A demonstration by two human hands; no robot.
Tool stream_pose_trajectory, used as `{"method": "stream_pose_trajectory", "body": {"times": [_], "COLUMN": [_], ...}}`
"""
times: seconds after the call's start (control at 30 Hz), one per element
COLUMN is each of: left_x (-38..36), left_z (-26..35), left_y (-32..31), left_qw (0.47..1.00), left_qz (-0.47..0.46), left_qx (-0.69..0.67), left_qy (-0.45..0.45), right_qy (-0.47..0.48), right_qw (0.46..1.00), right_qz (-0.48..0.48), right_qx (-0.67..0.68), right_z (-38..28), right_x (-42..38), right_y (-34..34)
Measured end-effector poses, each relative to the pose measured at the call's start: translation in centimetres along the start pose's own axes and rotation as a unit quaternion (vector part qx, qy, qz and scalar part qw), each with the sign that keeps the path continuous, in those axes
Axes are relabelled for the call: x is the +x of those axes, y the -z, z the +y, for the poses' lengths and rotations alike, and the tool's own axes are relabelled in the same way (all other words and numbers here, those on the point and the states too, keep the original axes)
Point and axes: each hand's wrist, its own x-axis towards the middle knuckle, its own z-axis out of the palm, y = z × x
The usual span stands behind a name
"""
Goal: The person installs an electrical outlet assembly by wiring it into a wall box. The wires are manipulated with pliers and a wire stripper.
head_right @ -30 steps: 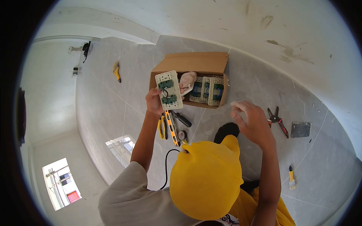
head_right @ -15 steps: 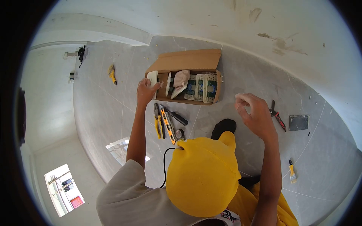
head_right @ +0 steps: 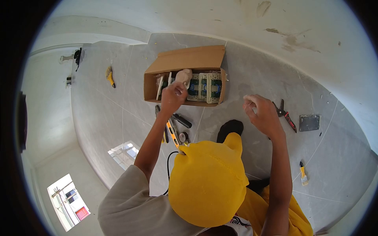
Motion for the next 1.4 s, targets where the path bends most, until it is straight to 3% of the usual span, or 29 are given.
{"method": "stream_pose_trajectory", "body": {"times": [0.07,0.3,0.6,0.67,0.8,0.87,0.97,1.07,1.13,1.17,1.23,1.27,1.3,1.33,1.37,1.4], "left_x": [-0.8,0.2,0.1,0.3,0.4,0.3,0.6,0.4,0.2,-0.1,-0.4,-0.8,-1.2,-1.5,-1.9,-2.4], "left_z": [2.9,5.4,3.0,1.9,3.0,4.3,4.3,3.1,2.2,2.8,5.1,5.6,6.0,6.6,8.0,9.7], "left_y": [-1.8,-6.4,-7.0,-7.1,-5.9,-6.0,-6.6,-6.5,-5.7,-4.9,-2.2,-1.6,-1.3,-1.1,-1.0,-1.1], "left_qw": [0.994,0.973,0.996,0.982,0.980,0.995,0.994,0.998,0.980,0.980,0.857,0.859,0.805,0.743,0.745,0.728], "left_qz": [-0.105,-0.137,-0.073,-0.026,-0.053,-0.100,-0.092,-0.059,-0.055,-0.061,-0.103,-0.101,-0.143,-0.187,-0.190,-0.230], "left_qx": [0.008,0.171,0.006,-0.161,-0.165,-0.006,0.058,-0.007,-0.173,-0.174,-0.460,-0.459,-0.538,-0.611,-0.609,-0.611], "left_qy": [-0.004,0.073,0.053,0.098,0.102,-0.008,-0.005,0.035,0.079,0.075,0.210,0.204,0.203,0.201,0.197,0.209], "right_qy": [0.015,0.014,0.016,0.023,0.024,0.019,0.031,0.031,0.041,0.064,0.069,0.076,0.081,0.099,0.114,0.114], "right_qw": [1.000,1.000,1.000,0.999,0.998,0.998,0.998,0.998,0.999,0.997,0.997,0.996,0.995,0.985,0.961,0.960], "right_qz": [-0.008,-0.021,-0.018,-0.018,-0.018,-0.031,-0.019,-0.051,-0.026,-0.012,0.018,0.045,0.049,0.077,0.103,0.109], "right_qx": [-0.003,-0.019,0.015,0.037,0.050,0.051,0.060,-0.002,-0.021,-0.035,-0.018,0.000,0.000,0.116,0.231,0.232], "right_z": [0.2,-0.2,-0.4,-0.2,-0.1,-0.1,0.4,-1.8,-2.1,-2.1,-2.0,-2.3,-2.9,-3.7,-4.5,-4.9], "right_x": [0.2,0.5,0.3,0.3,0.4,0.6,0.7,0.7,0.9,0.8,0.7,0.9,0.9,0.8,0.8,0.9], "right_y": [-0.2,0.1,-0.2,-0.3,-0.5,-0.7,-1.4,0.4,1.3,1.6,2.1,2.4,2.2,1.5,1.1,0.8]}}
